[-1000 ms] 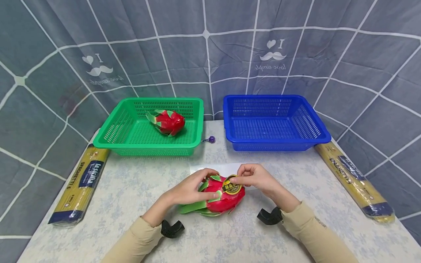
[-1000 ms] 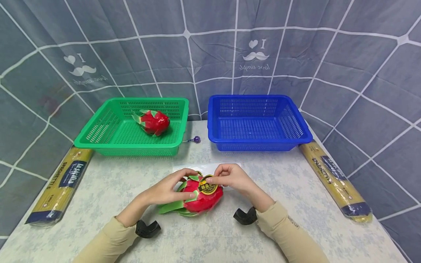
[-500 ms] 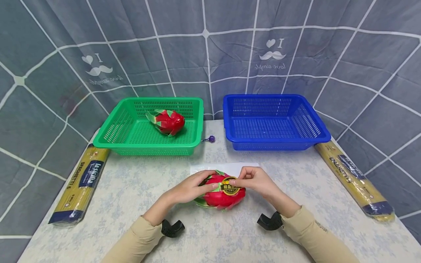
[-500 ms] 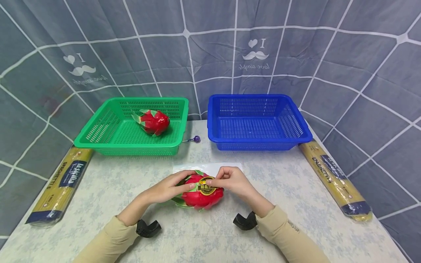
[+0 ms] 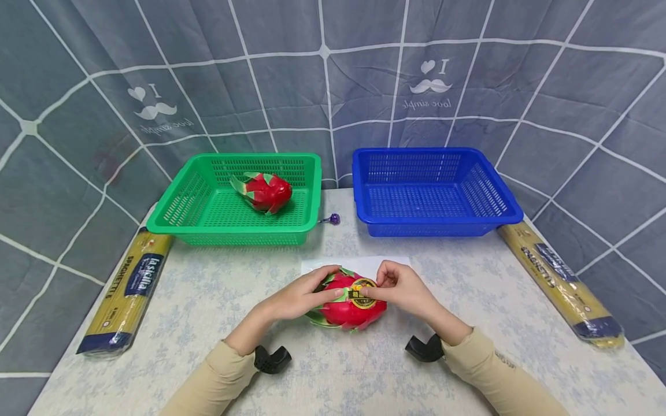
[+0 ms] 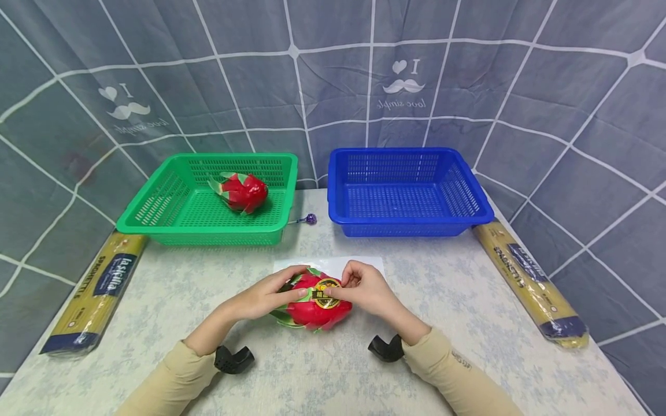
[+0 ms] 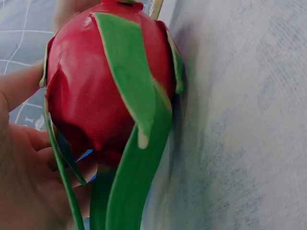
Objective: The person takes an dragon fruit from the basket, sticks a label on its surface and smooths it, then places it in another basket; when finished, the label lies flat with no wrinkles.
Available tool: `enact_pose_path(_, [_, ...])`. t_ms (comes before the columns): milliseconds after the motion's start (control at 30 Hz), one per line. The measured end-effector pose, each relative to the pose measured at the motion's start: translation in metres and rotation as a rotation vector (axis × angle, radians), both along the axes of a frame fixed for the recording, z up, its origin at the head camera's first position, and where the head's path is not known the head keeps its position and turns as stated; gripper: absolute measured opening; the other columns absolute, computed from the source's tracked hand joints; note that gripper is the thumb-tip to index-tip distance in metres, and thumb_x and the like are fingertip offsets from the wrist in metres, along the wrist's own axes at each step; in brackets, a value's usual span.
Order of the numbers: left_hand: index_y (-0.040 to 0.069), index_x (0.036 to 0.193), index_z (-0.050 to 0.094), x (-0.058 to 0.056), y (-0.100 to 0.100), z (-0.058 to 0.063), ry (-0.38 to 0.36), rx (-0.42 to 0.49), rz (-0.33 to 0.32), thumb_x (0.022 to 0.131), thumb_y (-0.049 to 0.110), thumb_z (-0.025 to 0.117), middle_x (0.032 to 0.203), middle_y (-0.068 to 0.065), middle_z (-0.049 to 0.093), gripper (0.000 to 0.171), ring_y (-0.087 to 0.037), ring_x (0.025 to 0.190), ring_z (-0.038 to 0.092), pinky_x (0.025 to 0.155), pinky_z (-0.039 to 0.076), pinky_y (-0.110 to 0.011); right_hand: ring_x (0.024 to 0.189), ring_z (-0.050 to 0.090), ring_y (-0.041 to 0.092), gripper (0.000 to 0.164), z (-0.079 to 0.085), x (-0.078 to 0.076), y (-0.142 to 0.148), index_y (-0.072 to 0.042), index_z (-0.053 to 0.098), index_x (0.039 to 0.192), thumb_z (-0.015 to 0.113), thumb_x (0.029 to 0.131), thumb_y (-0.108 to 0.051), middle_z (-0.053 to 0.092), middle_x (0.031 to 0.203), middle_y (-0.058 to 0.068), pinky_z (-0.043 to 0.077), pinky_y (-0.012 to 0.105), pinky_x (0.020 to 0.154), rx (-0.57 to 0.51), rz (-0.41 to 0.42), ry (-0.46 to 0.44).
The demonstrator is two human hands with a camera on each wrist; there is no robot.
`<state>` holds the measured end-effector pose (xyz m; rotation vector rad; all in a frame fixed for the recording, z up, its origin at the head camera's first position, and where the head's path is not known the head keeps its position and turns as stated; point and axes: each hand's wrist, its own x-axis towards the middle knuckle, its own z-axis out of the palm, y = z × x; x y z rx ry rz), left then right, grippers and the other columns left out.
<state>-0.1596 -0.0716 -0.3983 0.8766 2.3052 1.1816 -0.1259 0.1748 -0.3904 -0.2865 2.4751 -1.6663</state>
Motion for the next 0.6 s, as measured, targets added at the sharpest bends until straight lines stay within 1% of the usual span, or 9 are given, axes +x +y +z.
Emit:
enact_pose_path(33, [0.01,0.143,0.035,0.0,0.0,0.001,0.0,0.002,0.004,0.095,0.043,0.051,0.138,-0.003,0.043,0.061,-0.018,0.124,0.041,0.1,0.036,-0.044,0.064,0.05,0.012,0.032,-0.001,-0.001,0.001,-0.003,0.054,0.081,0.08,0.074,-0.02,0.054,0.07,0.003,0.041,0.023,0.056,0.013,0.004,-0.004])
enact_pose_path(100, [0.01,0.145,0.031,0.001,0.0,0.001,0.01,0.021,0.01,0.093,0.042,0.054,0.142,-0.003,0.039,0.066,-0.018,0.127,0.038,0.102,0.034,-0.044,0.081,0.056,0.018,0.038,-0.003,-0.003,0.002,-0.002,0.056,0.095,0.079,0.075,-0.024,0.059,0.088,0.009,0.048,0.029,0.069,0.027,0.036,-0.028])
enact_pose_path(167, [0.01,0.146,0.027,0.002,0.001,0.0,0.032,0.065,-0.001,0.091,0.04,0.058,0.143,-0.006,0.037,0.07,-0.019,0.128,0.037,0.102,0.034,-0.045,0.099,0.057,0.025,0.05,-0.007,-0.005,0.003,-0.001,0.055,0.112,0.077,0.078,-0.03,0.058,0.11,0.013,0.049,0.036,0.083,0.04,0.097,-0.065])
enact_pose_path(233, [0.01,0.147,0.024,0.004,0.004,-0.002,0.058,0.118,-0.013,0.09,0.037,0.059,0.143,-0.01,0.036,0.071,-0.019,0.127,0.039,0.101,0.036,-0.045,0.108,0.056,0.027,0.058,-0.01,-0.005,0.001,-0.001,0.051,0.124,0.072,0.082,-0.034,0.053,0.125,0.016,0.047,0.04,0.09,0.036,0.167,-0.117])
enact_pose_path(267, [0.012,0.147,0.023,0.006,0.006,-0.003,0.074,0.127,-0.012,0.089,0.038,0.06,0.143,-0.011,0.036,0.073,-0.018,0.125,0.04,0.1,0.038,-0.044,0.109,0.056,0.026,0.059,-0.011,-0.005,0.0,-0.002,0.049,0.128,0.07,0.084,-0.036,0.052,0.127,0.015,0.046,0.041,0.091,0.032,0.199,-0.141])
enact_pose_path(333, [0.013,0.147,0.022,0.009,0.011,-0.004,0.107,0.129,-0.005,0.087,0.041,0.061,0.143,-0.012,0.036,0.077,-0.017,0.123,0.042,0.098,0.04,-0.043,0.107,0.058,0.023,0.058,-0.013,-0.004,-0.002,-0.005,0.049,0.131,0.066,0.086,-0.039,0.054,0.127,0.012,0.045,0.04,0.091,0.037,0.241,-0.166])
enact_pose_path(400, [0.014,0.148,0.022,0.013,0.015,-0.006,0.134,0.102,0.026,0.085,0.046,0.063,0.143,-0.009,0.037,0.081,-0.015,0.12,0.044,0.096,0.041,-0.042,0.104,0.059,0.019,0.056,-0.013,-0.003,-0.004,-0.007,0.051,0.132,0.063,0.088,-0.04,0.056,0.125,0.008,0.045,0.039,0.09,0.04,0.262,-0.172])
enact_pose_path(467, [0.015,0.148,0.023,0.015,0.019,-0.007,0.162,0.055,0.068,0.082,0.052,0.065,0.144,-0.005,0.039,0.086,-0.013,0.118,0.045,0.094,0.042,-0.04,0.105,0.057,0.017,0.053,-0.012,-0.003,-0.004,-0.01,0.052,0.131,0.062,0.089,-0.04,0.058,0.122,0.005,0.043,0.04,0.092,0.053,0.269,-0.159])
enact_pose_path(600, [0.009,0.146,0.028,0.018,0.025,-0.011,0.198,0.011,0.13,0.076,0.056,0.069,0.139,-0.002,0.045,0.093,-0.011,0.112,0.049,0.091,0.044,-0.038,0.106,0.054,0.017,0.049,-0.013,-0.001,-0.006,-0.011,0.055,0.13,0.06,0.09,-0.04,0.06,0.117,0.001,0.041,0.04,0.092,0.076,0.265,-0.124])
